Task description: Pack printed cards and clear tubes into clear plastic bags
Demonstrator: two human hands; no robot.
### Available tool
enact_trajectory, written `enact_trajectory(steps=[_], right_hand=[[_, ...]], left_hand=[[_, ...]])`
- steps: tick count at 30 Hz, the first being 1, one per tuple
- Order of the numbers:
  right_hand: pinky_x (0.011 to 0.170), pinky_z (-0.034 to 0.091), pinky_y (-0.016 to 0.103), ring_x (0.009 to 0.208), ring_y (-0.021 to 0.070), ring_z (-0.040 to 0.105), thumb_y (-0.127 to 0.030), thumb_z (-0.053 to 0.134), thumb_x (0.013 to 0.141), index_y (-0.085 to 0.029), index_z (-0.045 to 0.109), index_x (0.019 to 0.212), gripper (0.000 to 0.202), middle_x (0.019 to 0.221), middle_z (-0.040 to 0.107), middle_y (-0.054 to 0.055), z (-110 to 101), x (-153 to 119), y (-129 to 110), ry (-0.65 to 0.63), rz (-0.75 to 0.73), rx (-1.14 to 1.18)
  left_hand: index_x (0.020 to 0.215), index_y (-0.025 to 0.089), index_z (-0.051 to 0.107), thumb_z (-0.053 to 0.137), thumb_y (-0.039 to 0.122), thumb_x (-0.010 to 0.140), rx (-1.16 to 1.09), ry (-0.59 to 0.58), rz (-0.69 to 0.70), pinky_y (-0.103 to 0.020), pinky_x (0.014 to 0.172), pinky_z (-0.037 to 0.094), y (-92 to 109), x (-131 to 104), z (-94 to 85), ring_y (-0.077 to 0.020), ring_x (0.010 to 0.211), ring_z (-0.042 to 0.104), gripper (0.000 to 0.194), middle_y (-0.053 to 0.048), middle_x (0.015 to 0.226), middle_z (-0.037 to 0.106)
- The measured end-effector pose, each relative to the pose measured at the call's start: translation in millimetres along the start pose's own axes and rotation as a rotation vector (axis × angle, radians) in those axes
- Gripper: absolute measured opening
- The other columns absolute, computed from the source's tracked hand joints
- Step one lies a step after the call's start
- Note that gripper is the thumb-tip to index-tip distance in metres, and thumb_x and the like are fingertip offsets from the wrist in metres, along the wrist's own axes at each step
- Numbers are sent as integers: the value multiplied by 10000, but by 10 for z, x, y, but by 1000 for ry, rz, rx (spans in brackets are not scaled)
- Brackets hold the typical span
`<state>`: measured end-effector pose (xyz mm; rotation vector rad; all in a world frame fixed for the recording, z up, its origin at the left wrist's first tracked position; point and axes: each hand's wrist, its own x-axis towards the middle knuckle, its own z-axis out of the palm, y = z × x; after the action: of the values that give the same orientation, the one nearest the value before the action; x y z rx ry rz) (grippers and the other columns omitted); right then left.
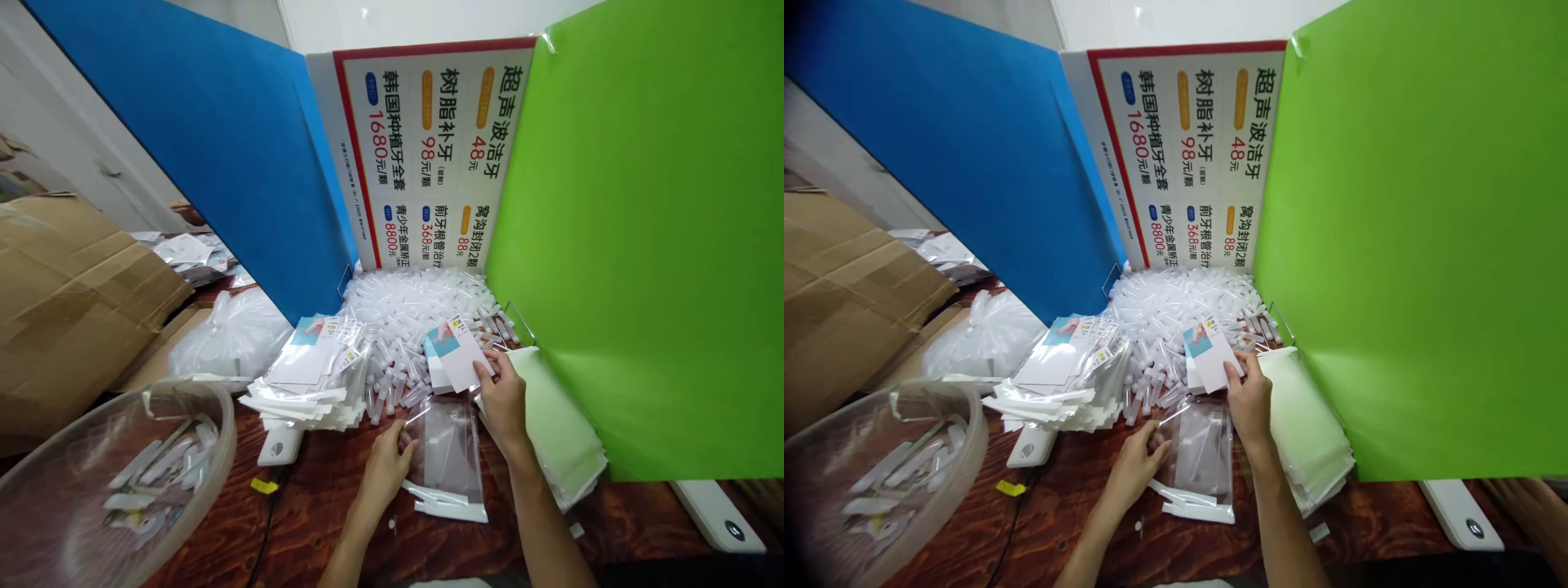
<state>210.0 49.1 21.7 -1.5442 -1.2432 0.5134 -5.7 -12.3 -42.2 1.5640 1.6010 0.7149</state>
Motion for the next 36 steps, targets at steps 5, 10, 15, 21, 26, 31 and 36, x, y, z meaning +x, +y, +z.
enact_trajectory(steps=[5,10,15,21,26,31,36], right_hand=[[612,508,283,741,227,675,-458,599,895,-168,656,1083,350,921,749,93,-187,-180,61,-53,50,64],[591,509,297,659,215,659,-443,584,920,-184,709,1041,312,877,759,68,-282,-395,133,-232,36,-19],[911,540,407,985,282,716,-330,655,893,-244,792,997,192,1039,789,65,-271,-556,127,-652,-9,139],[873,569,418,956,288,714,-408,690,862,-230,808,962,237,1007,791,86,-247,-549,181,-527,76,279],[838,563,376,927,268,702,-431,684,871,-228,792,988,258,1013,777,82,-208,-521,167,-458,100,312],[464,444,261,471,141,552,-501,638,897,-212,725,1096,361,705,704,9,-43,-598,158,-521,216,448],[396,346,209,367,113,474,-572,687,831,-183,633,855,394,450,540,-61,172,-687,160,-531,360,593]], left_hand=[[867,201,694,629,401,838,-300,45,-15,-343,827,517,84,-127,-222,-253,898,716,212,-79,890,766],[1096,179,620,877,424,622,-813,269,-216,-294,695,559,248,-178,-426,-196,707,709,592,-1,741,751],[1094,185,597,912,378,595,-1059,437,-203,-264,665,582,436,-117,-501,-168,711,722,621,20,776,751],[1083,188,589,897,417,612,-1016,454,-232,-301,643,612,503,-136,-391,-244,841,757,608,-48,890,780],[1072,187,587,881,414,643,-968,470,-189,-307,762,600,452,-172,-334,-225,859,756,567,-55,912,786],[1016,168,630,826,441,713,-788,407,-143,-320,801,577,434,-204,-279,-242,889,743,452,-82,935,778],[1087,159,663,805,475,719,-742,391,-178,-323,808,568,483,-201,-213,-244,892,733,505,-83,969,780]])
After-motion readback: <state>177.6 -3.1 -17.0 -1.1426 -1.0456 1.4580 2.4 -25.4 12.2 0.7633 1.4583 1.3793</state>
